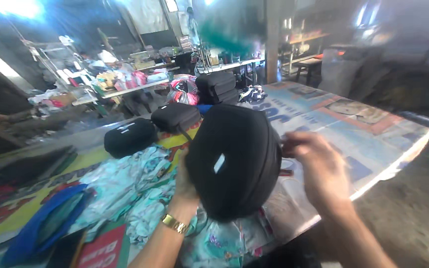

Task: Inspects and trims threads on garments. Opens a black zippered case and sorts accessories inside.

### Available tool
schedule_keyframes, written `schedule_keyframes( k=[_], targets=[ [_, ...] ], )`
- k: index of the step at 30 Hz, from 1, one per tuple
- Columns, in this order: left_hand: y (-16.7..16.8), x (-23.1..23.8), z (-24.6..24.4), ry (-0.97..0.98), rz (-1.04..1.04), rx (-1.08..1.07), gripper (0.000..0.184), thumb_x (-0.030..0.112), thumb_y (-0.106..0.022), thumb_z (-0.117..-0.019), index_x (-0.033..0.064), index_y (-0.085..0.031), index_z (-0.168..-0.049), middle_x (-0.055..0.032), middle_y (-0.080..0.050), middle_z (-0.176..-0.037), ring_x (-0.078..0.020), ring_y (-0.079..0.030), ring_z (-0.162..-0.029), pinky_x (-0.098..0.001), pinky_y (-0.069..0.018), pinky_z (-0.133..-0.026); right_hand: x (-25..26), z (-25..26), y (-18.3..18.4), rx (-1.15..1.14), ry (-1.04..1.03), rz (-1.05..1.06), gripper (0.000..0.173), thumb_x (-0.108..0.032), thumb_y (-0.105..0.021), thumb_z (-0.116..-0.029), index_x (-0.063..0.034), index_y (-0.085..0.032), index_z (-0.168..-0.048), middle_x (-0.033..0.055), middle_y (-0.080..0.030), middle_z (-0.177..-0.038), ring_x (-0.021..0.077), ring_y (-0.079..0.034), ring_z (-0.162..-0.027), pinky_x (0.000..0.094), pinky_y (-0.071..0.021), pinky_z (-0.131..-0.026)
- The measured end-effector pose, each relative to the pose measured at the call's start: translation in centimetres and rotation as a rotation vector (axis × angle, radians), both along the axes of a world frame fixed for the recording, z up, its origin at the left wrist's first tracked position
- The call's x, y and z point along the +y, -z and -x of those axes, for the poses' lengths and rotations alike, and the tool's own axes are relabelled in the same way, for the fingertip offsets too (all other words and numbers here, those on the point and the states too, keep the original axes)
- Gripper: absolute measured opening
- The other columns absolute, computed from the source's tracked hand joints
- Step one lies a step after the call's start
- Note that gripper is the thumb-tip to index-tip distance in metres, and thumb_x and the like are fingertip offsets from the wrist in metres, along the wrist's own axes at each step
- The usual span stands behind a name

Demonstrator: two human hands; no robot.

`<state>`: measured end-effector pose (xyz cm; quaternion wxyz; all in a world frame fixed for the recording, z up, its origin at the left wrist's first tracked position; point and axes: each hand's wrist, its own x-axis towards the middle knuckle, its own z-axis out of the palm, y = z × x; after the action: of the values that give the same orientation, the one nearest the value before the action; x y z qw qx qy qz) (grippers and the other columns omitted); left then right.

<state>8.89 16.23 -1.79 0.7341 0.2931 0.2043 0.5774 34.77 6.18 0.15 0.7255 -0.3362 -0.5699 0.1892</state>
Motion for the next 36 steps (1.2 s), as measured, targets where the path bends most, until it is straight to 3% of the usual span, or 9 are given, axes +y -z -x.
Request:
schedule_keyframes(
  k=[7,11,14,17,20,22,25,28,36],
  targets=[
    [-0.7,-0.2,1.2,0.173,-0.417,0.01,0.025,0.04,-0.071,-0.0914,0.0186,-0.078,-0.1,0.0032,-0.076,-0.094,-0.0029,-0.072,-0.088,-0.0237,-0.0607,-0.08,-2.2,1.2,-0.8,-0.171,-0.057,-0.014,0.034,-0.033,-0.06,-0.1029,-0.0041,-0.066,-0.119,0.004,-0.07,-0.113,0.0104,-0.069,-0.096,0.0253,-0.0601,-0.079],
    [8.0,11.6,4.7,0.42,-0.728,-0.01,0.04,0.031,-0.038,-0.1093,0.0038,-0.063,-0.123,-0.0121,-0.073,-0.108,-0.0185,-0.073,-0.091,-0.033,-0.0619,-0.071,-2.9,2.0,-1.5,-0.236,-0.075,-0.1,0.035,-0.03,-0.06,-0.1032,0.0003,-0.066,-0.121,0.0075,-0.069,-0.116,0.009,-0.068,-0.098,0.0229,-0.0592,-0.079],
    [7.0,10.9,4.4,0.07,-0.395,0.305,0.046,0.022,-0.022,-0.1104,0.0042,-0.064,-0.106,-0.0131,-0.073,-0.087,-0.0227,-0.072,-0.067,-0.0348,-0.0577,-0.048,-3.3,2.1,-2.2,-0.262,-0.069,-0.188,0.031,-0.028,-0.06,-0.1035,-0.0032,-0.066,-0.121,0.0062,-0.068,-0.116,0.0068,-0.066,-0.099,0.0202,-0.057,-0.079],
    [8.1,9.6,4.4,0.214,-0.818,0.043,0.044,0.034,-0.04,-0.1091,0.0038,-0.069,-0.123,-0.011,-0.074,-0.115,-0.0173,-0.071,-0.106,-0.0329,-0.0583,-0.09,-3.7,2.4,-3.2,-0.262,-0.089,-0.268,0.025,-0.025,-0.061,-0.1038,-0.0055,-0.069,-0.117,0.0055,-0.068,-0.114,0.0077,-0.066,-0.103,0.0204,-0.0575,-0.084],
    [1.2,2.4,-0.3,0.482,-0.609,-0.214,0.037,0.037,-0.068,-0.0917,0.0055,-0.076,-0.109,-0.0083,-0.076,-0.105,-0.0167,-0.073,-0.1,-0.0339,-0.0604,-0.086,-3.8,2.8,-4.5,-0.299,-0.11,-0.336,0.022,-0.023,-0.061,-0.1036,-0.0057,-0.071,-0.113,0.0051,-0.068,-0.112,0.0072,-0.065,-0.107,0.0202,-0.056,-0.091],
    [-1.9,-1.2,-0.1,0.623,-0.633,-0.234,0.034,0.036,-0.06,-0.1004,0.0125,-0.073,-0.121,0.0019,-0.074,-0.116,-0.0049,-0.068,-0.11,-0.0237,-0.0528,-0.098,-3.7,3.0,-5.2,-0.328,-0.117,-0.355,0.021,-0.021,-0.062,-0.1034,-0.0047,-0.072,-0.112,0.0054,-0.069,-0.11,0.0065,-0.064,-0.108,0.0186,-0.0539,-0.093],
    [-1.7,-1.3,0.5,0.613,-0.677,-0.198,0.033,0.037,-0.054,-0.1039,0.0156,-0.073,-0.122,0.0057,-0.074,-0.116,-0.0001,-0.067,-0.109,-0.019,-0.0527,-0.097,-3.5,3.3,-6.2,-0.376,-0.103,-0.32,0.026,-0.026,-0.063,-0.1029,-0.0044,-0.075,-0.111,0.0042,-0.071,-0.106,0.0053,-0.064,-0.105,0.0189,-0.0534,-0.09],
    [1.1,1.7,0.6,0.633,-0.63,-0.228,0.039,0.032,-0.057,-0.0992,0.0054,-0.07,-0.125,-0.0071,-0.073,-0.119,-0.0141,-0.069,-0.112,-0.032,-0.0536,-0.099,-3.2,3.3,-7.6,-0.471,-0.103,-0.239,0.031,-0.034,-0.062,-0.1027,-0.0062,-0.077,-0.105,-0.0015,-0.073,-0.102,-0.0006,-0.064,-0.1,0.0166,-0.0529,-0.088],
    [-2.2,-1.3,-0.5,0.571,-0.641,-0.124,0.027,0.035,-0.058,-0.1021,0.0183,-0.077,-0.113,0.0071,-0.076,-0.106,0.0015,-0.069,-0.099,-0.0176,-0.0549,-0.09,-1.8,0.4,-9.1,-0.625,-0.199,-0.1,0.023,-0.033,-0.062,-0.1017,-0.0127,-0.074,-0.099,-0.0099,-0.07,-0.098,-0.005,-0.064,-0.095,0.0124,-0.0537,-0.084]
  ],
)
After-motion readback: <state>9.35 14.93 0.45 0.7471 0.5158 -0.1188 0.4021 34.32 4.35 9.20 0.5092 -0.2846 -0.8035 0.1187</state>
